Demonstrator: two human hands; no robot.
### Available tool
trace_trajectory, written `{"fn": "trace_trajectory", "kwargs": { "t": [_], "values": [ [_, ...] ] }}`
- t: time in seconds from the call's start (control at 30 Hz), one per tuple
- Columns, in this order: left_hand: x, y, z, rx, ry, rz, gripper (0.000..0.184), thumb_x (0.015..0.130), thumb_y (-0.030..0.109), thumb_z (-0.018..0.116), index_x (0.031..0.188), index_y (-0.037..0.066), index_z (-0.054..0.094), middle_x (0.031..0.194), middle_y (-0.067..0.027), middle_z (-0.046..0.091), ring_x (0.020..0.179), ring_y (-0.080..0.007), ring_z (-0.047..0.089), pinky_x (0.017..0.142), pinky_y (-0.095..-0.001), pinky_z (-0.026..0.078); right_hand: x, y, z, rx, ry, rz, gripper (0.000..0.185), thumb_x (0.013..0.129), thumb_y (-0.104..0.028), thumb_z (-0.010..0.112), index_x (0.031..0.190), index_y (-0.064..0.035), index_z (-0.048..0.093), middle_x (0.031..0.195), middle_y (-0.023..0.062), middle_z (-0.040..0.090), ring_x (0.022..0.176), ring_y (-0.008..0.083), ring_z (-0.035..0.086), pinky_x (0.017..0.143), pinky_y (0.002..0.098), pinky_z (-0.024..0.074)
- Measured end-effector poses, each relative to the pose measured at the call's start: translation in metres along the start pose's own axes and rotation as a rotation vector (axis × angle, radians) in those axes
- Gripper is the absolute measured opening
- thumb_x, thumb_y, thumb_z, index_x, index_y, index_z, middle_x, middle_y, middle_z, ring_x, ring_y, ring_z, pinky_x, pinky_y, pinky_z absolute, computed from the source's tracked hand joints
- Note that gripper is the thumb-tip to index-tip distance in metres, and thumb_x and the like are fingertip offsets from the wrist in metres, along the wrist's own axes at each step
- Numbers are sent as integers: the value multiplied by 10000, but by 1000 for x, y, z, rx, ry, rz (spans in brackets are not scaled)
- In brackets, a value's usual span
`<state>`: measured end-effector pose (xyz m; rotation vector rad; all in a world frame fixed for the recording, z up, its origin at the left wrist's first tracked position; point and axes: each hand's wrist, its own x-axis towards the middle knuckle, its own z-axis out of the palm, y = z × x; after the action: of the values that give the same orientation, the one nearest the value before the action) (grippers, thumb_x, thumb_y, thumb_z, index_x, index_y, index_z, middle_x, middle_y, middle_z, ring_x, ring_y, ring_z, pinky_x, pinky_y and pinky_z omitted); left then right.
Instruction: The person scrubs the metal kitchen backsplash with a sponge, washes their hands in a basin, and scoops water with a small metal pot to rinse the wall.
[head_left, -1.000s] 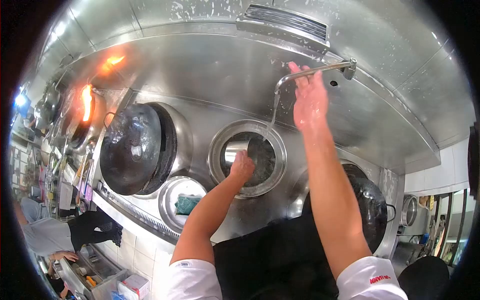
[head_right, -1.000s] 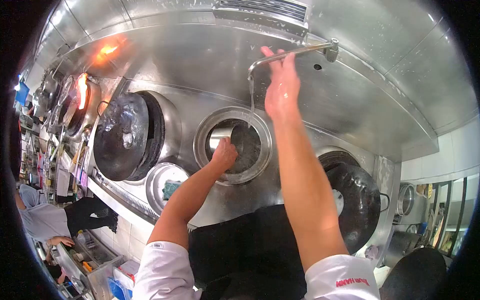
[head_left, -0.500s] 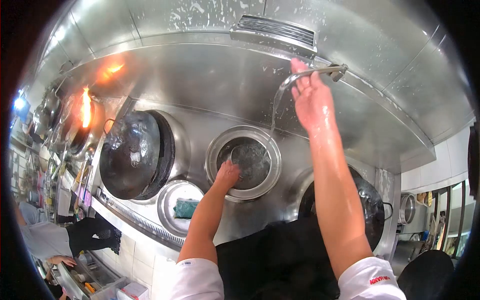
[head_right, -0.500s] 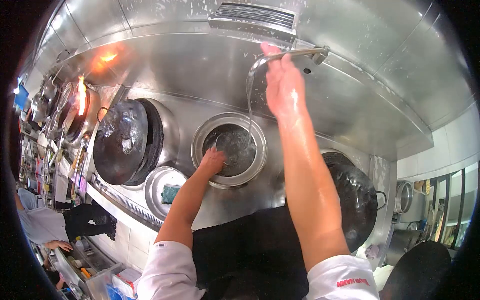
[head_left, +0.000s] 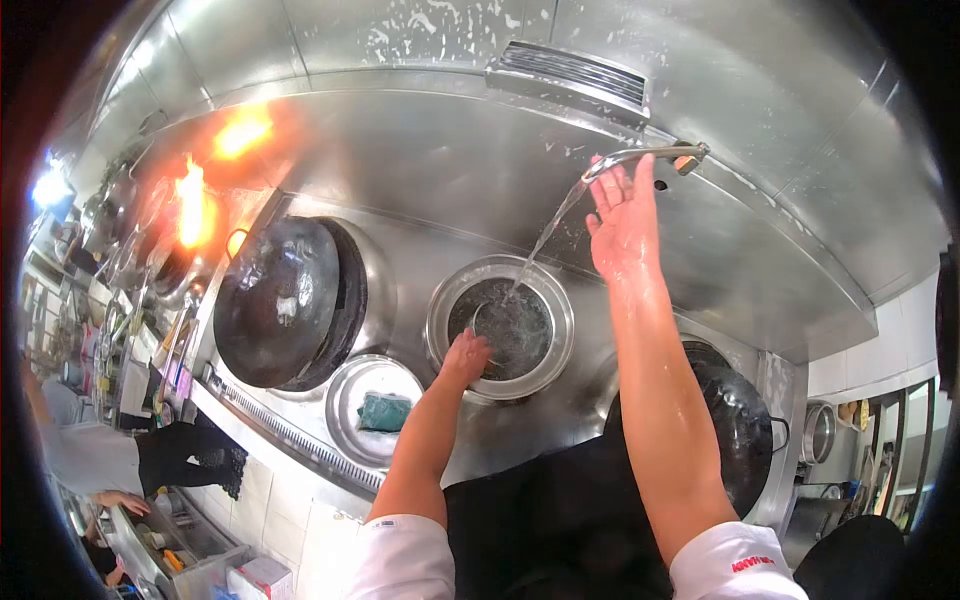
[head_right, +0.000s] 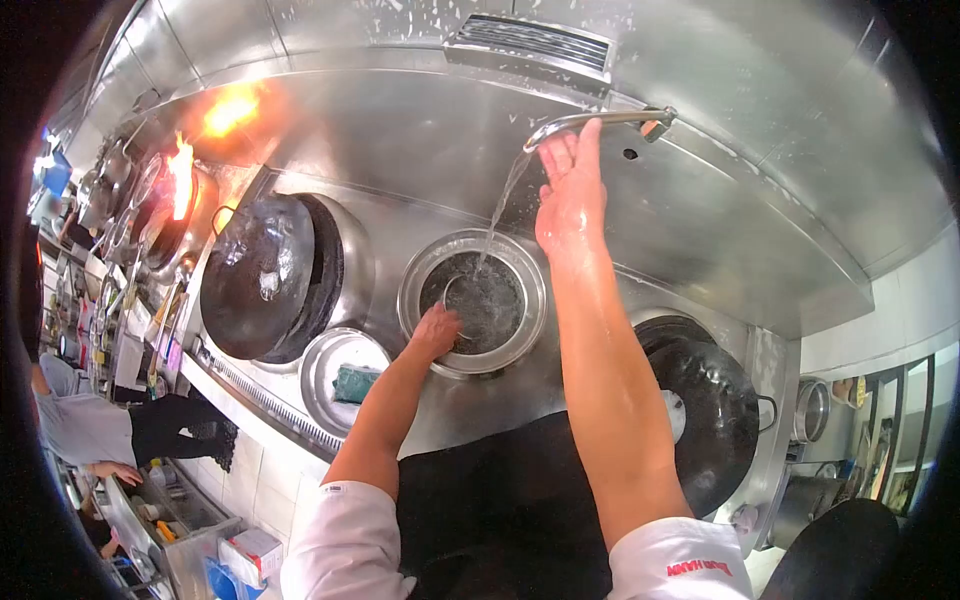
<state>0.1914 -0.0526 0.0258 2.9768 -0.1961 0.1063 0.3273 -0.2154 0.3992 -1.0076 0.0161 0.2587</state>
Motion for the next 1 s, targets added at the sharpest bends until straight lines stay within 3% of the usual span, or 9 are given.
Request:
{"fn": "trace_trajectory", "kwargs": {
  "t": [0.13, 0.2, 0.3, 0.37, 0.4, 0.5, 0.73, 0.93, 1.0],
  "values": [
    [5, 0, -4, -212, 25, -13, 98, 796, 169, 642, 834, 130, 724, 911, -67, 652, 959, -300, 601, 837, -423, 469, -19, 42, -15, 53, 181, -62, 786, 1007, -534, 417, 1543, -12, 176, 1570, 129, 339, 1454, 228, 302, 1209, 425, 91],
    [4, 4, -17, -346, 121, -102, 93, 806, 172, 647, 821, 115, 718, 884, -87, 644, 908, -316, 603, 821, -437, 461, -33, 97, -37, 26, 278, 5, 647, 1009, -376, 455, 1504, -9, 259, 1473, 145, 419, 1393, 229, 375, 1176, 375, 215],
    [-11, 19, -67, -390, 254, -268, 85, 808, 156, 656, 776, 90, 699, 827, -106, 618, 832, -347, 590, 778, -449, 458, -50, 131, -41, 59, 483, 257, 575, 997, -316, 448, 1475, -20, 325, 1419, 124, 444, 1328, 227, 420, 1157, 375, 239],
    [-9, 20, -116, -417, 414, -270, 54, 788, 118, 678, 748, 81, 678, 785, -113, 599, 796, -355, 582, 711, -453, 458, -51, 136, -32, -13, 357, 245, 449, 985, -278, 444, 1355, -24, 440, 1291, 80, 486, 1193, 200, 455, 1094, 354, 287],
    [-6, 14, -149, -336, 468, -170, 42, 772, 74, 685, 737, 80, 663, 761, -117, 588, 744, -358, 576, 659, -459, 453, -56, 130, -17, -23, 482, 252, 323, 990, -287, 448, 1182, -32, 502, 1115, 31, 477, 1057, 170, 432, 1018, 333, 312],
    [15, -17, -251, -198, 412, 24, 61, 787, 135, 732, 764, 88, 699, 787, -117, 642, 743, -341, 592, 672, -441, 474, -64, 147, -25, -31, 359, 318, 342, 993, -290, 458, 1207, -26, 496, 1141, 34, 496, 1080, 166, 434, 1014, 331, 314],
    [107, -17, -488, 119, 206, -114, 236, 839, 271, 730, 841, 44, 669, 844, -158, 628, 819, -386, 632, 696, -473, 474, -81, 153, -27, -43, 210, 478, 405, 921, -297, 569, 1246, -57, 545, 1106, 24, 545, 1045, 147, 472, 997, 306, 331],
    [174, -1, -557, 265, 121, 129, 318, 832, 322, 735, 866, 12, 671, 860, -200, 651, 789, -400, 635, 710, -475, 476, -73, 164, -23, -83, 135, 453, 410, 935, -297, 579, 1246, -34, 537, 1116, 49, 564, 1068, 162, 490, 1008, 323, 344],
    [195, 15, -570, 209, 71, 68, 346, 833, 344, 732, 869, 5, 674, 814, -197, 646, 756, -384, 627, 705, -464, 474, -72, 162, -22, -115, 112, 459, 406, 941, -299, 579, 1243, -32, 536, 1116, 50, 564, 1064, 160, 489, 1004, 325, 349]
  ]
}}
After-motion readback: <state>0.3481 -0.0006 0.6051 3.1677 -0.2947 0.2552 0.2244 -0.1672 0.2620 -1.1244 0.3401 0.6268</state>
